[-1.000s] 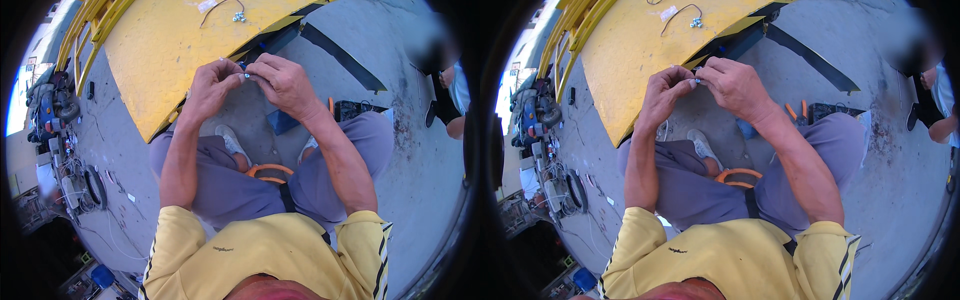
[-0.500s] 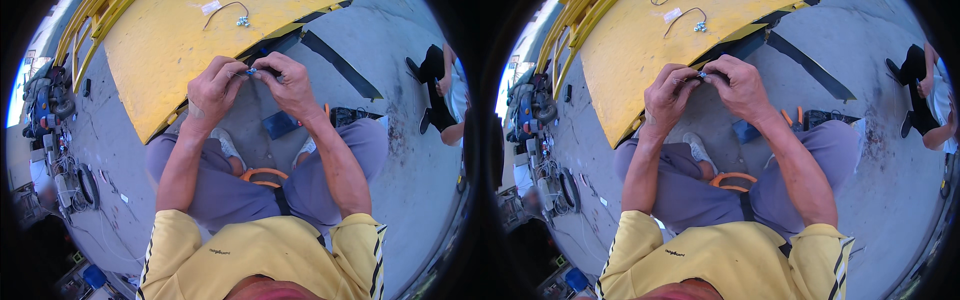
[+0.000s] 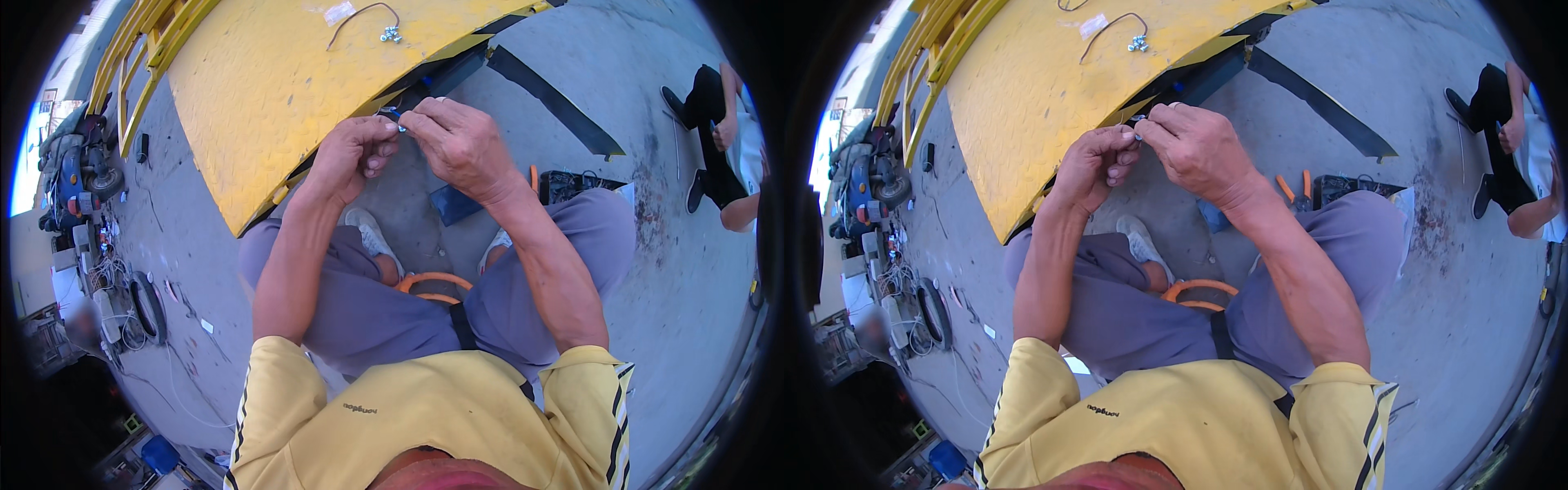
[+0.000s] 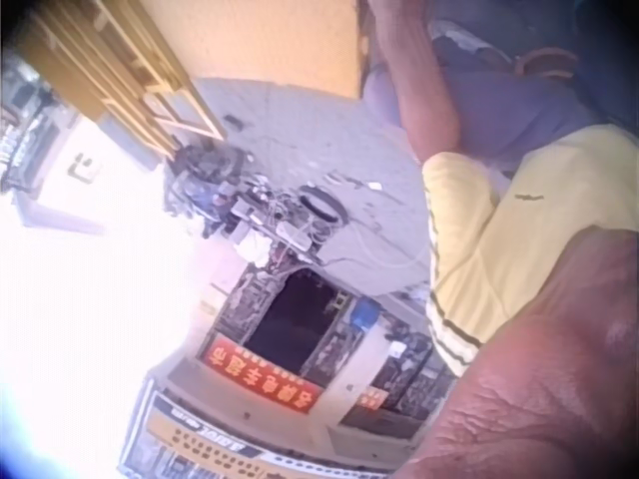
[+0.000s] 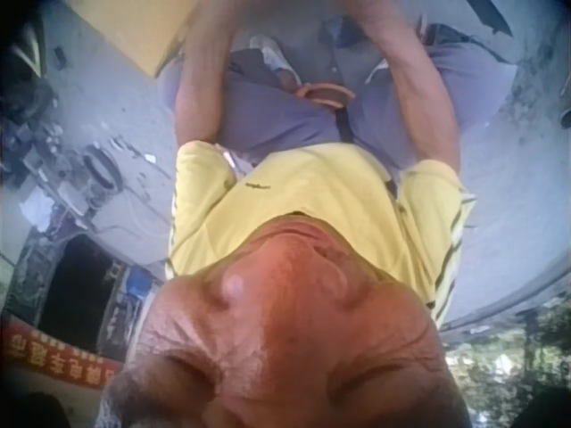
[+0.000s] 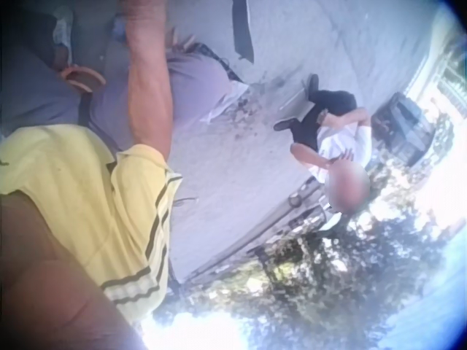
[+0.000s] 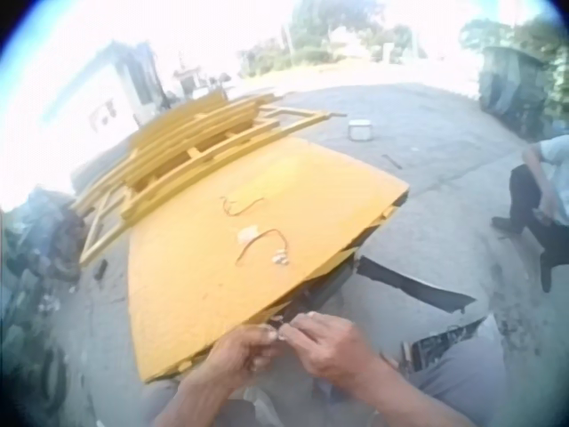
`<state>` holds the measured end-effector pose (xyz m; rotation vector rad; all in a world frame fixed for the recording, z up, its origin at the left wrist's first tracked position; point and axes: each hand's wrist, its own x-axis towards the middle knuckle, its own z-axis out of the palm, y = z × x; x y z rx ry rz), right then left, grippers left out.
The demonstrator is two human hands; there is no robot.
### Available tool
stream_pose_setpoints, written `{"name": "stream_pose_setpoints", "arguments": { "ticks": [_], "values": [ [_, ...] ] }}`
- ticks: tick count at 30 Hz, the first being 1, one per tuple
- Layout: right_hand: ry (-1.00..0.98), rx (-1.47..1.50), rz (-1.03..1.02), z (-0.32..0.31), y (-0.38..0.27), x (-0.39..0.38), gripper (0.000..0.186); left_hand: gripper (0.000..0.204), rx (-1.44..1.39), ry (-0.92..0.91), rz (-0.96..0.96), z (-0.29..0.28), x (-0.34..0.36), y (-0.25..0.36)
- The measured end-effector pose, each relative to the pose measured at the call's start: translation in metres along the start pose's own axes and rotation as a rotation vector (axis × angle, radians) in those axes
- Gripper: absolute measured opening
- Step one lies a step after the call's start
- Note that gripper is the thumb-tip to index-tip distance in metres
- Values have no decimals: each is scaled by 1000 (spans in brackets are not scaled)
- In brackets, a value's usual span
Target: The person sits on the ground and uses pliers and a screwdriver to strip, twist, and connect wires to a small black electronic device. They repeatedly strip wire ends, twist them together, and attach them to terminals on the device.
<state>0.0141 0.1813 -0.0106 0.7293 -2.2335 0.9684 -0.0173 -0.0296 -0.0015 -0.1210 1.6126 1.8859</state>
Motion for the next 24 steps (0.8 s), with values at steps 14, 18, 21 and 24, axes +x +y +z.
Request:
{"name": "stream_pose_setpoints", "arguments": {
  "ticks": [14, 18, 21, 24],
  "values": [
    [17, 244, 276, 0, -1, -1, 12, 9, 1031, 299, 837, 19, -3, -7],
    [-16, 165, 218, 1, -5, -5, 13, 17, 379, 80, 272, 7, -4, -10],
    [-22, 236, 348, 2, -7, -9, 12, 20, 232, 116, 282, 9, -1, -14],
    [-1, 304, 449, 7, -5, -10, 11, 25, 297, 188, 380, 21, -2, -11]
  ]
}}
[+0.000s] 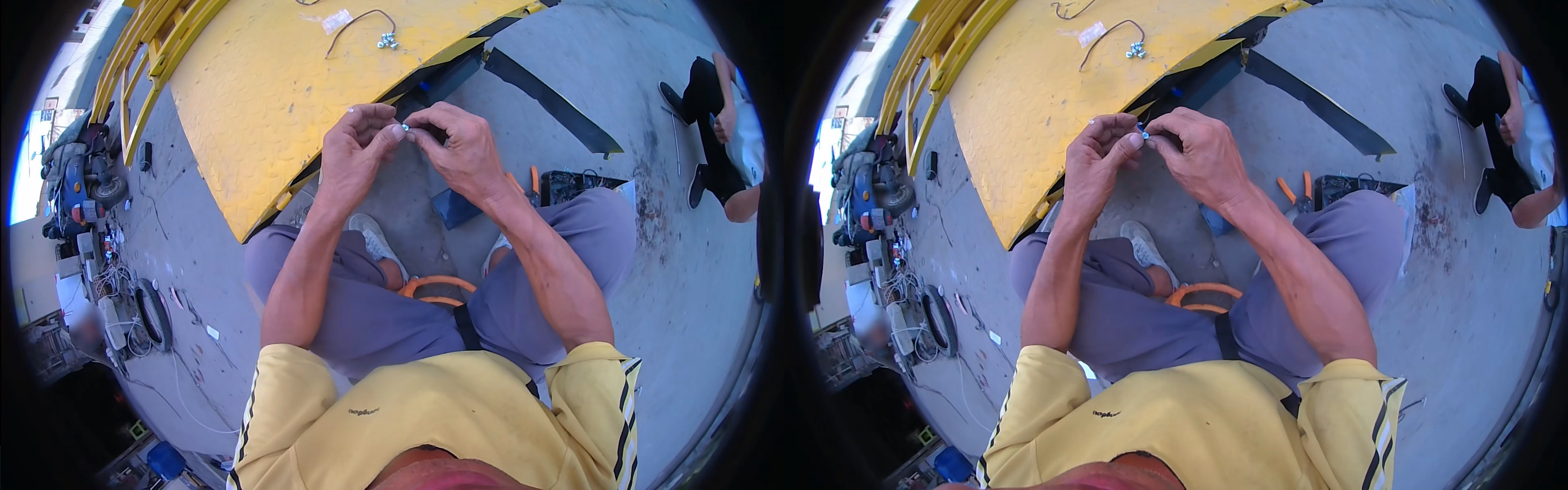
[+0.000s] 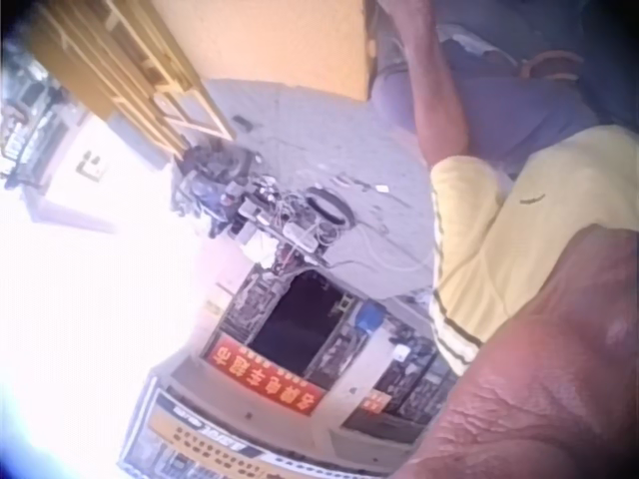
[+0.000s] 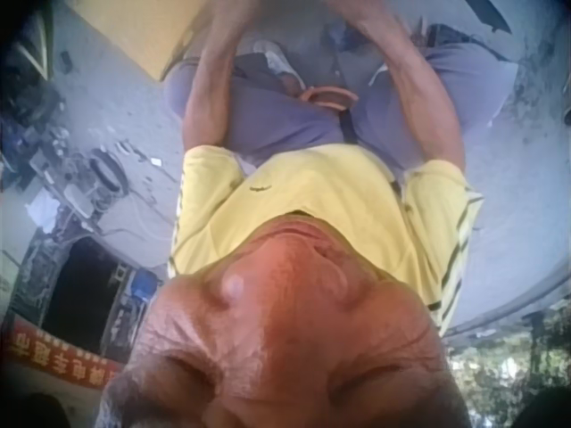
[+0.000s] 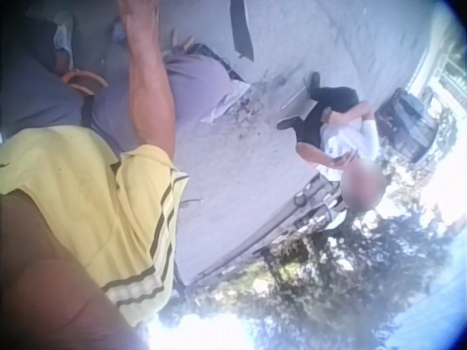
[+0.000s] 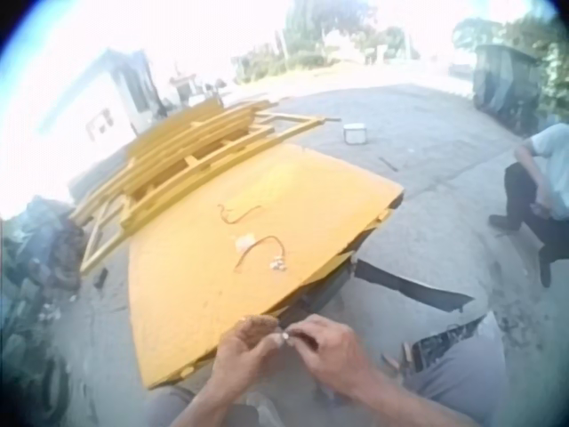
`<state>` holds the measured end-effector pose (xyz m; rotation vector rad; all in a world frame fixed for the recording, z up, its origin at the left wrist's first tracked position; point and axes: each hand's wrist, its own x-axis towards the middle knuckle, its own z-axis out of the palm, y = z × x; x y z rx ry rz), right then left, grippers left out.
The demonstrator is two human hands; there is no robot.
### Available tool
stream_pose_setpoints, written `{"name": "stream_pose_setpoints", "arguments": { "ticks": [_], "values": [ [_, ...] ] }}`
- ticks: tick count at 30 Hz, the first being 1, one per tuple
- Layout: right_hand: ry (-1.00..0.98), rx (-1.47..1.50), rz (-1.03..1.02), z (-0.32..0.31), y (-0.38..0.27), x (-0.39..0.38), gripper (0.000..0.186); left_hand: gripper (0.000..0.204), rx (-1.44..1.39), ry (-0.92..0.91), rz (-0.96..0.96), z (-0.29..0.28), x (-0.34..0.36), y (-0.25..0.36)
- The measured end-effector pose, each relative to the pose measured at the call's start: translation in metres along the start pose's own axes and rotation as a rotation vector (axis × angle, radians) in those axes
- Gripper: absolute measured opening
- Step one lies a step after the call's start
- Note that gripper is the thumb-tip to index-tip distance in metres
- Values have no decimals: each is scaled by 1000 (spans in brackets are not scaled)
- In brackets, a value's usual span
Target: The person sits on the ground and uses pliers and a screwdriver to strip, twist, and connect wires to a small black electronic device. They repeatedly strip wire ends, twist them together, and attach them to terminals on the device.
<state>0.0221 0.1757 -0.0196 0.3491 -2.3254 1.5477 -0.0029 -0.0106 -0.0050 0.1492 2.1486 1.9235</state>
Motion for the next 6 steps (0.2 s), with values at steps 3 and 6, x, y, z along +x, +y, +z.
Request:
{"name": "stream_pose_setpoints", "arguments": {
  "ticks": [3, 6],
  "values": [
    [24, -4, 10, 2, -1, -1, 11, 33, 59, -8, 21, -2, 1, -3],
    [23, -25, 1, 3, -1, -2, 12, 34, 59, -50, 22, -7, 2, -7]
  ]
}}
